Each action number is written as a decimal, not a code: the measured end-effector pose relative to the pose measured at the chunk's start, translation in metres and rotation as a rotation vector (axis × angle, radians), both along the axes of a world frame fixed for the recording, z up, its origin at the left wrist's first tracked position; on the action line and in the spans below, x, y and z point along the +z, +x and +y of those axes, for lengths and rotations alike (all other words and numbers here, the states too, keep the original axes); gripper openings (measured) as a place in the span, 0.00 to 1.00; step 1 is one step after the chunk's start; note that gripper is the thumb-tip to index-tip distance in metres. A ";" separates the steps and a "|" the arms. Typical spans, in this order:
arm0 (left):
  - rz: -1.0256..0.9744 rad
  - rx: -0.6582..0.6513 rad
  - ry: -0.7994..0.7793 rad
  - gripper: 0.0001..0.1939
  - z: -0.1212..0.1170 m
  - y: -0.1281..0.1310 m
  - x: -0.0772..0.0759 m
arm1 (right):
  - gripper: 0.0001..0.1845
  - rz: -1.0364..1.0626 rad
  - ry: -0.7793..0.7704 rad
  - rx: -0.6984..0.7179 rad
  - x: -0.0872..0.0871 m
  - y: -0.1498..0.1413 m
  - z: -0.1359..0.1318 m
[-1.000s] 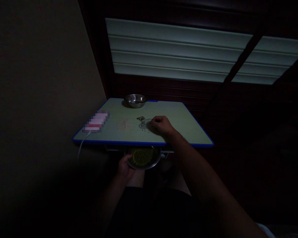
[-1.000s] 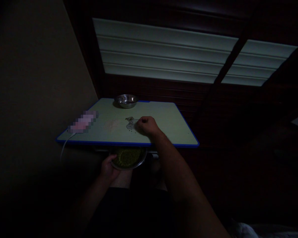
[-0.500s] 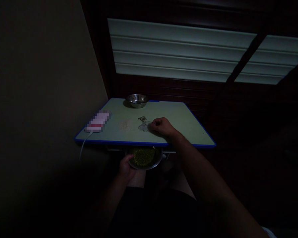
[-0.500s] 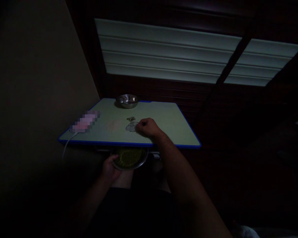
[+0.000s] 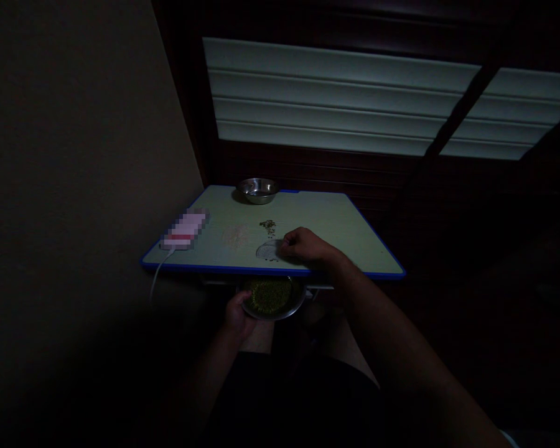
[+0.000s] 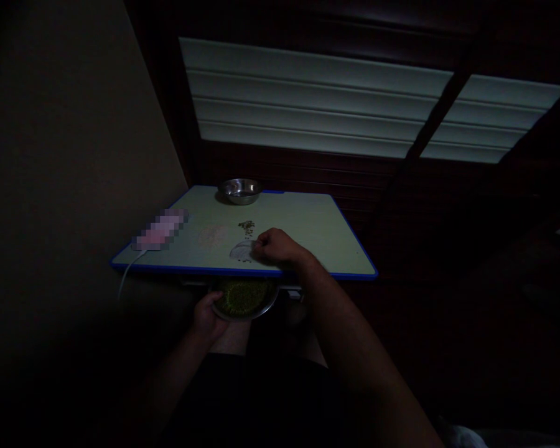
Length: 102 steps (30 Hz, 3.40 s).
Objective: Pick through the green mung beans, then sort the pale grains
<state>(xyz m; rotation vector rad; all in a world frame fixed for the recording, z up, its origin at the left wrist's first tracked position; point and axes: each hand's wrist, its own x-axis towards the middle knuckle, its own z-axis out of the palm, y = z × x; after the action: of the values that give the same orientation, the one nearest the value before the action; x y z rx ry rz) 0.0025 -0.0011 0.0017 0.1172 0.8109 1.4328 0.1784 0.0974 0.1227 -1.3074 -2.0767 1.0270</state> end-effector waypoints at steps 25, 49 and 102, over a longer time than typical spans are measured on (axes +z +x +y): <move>0.030 -0.010 -0.032 0.10 0.001 0.000 0.001 | 0.11 -0.064 -0.114 0.159 0.014 0.003 -0.012; 0.000 -0.002 -0.030 0.14 0.002 0.000 -0.005 | 0.14 0.030 0.043 -0.461 -0.005 0.045 0.030; -0.035 -0.022 -0.021 0.14 0.000 0.001 -0.002 | 0.12 -0.321 0.138 -0.390 0.001 -0.013 0.008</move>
<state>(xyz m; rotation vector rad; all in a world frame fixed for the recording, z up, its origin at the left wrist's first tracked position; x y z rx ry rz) 0.0038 -0.0007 -0.0007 0.0846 0.7940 1.4014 0.1656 0.1052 0.1234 -1.8040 -1.9520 0.5237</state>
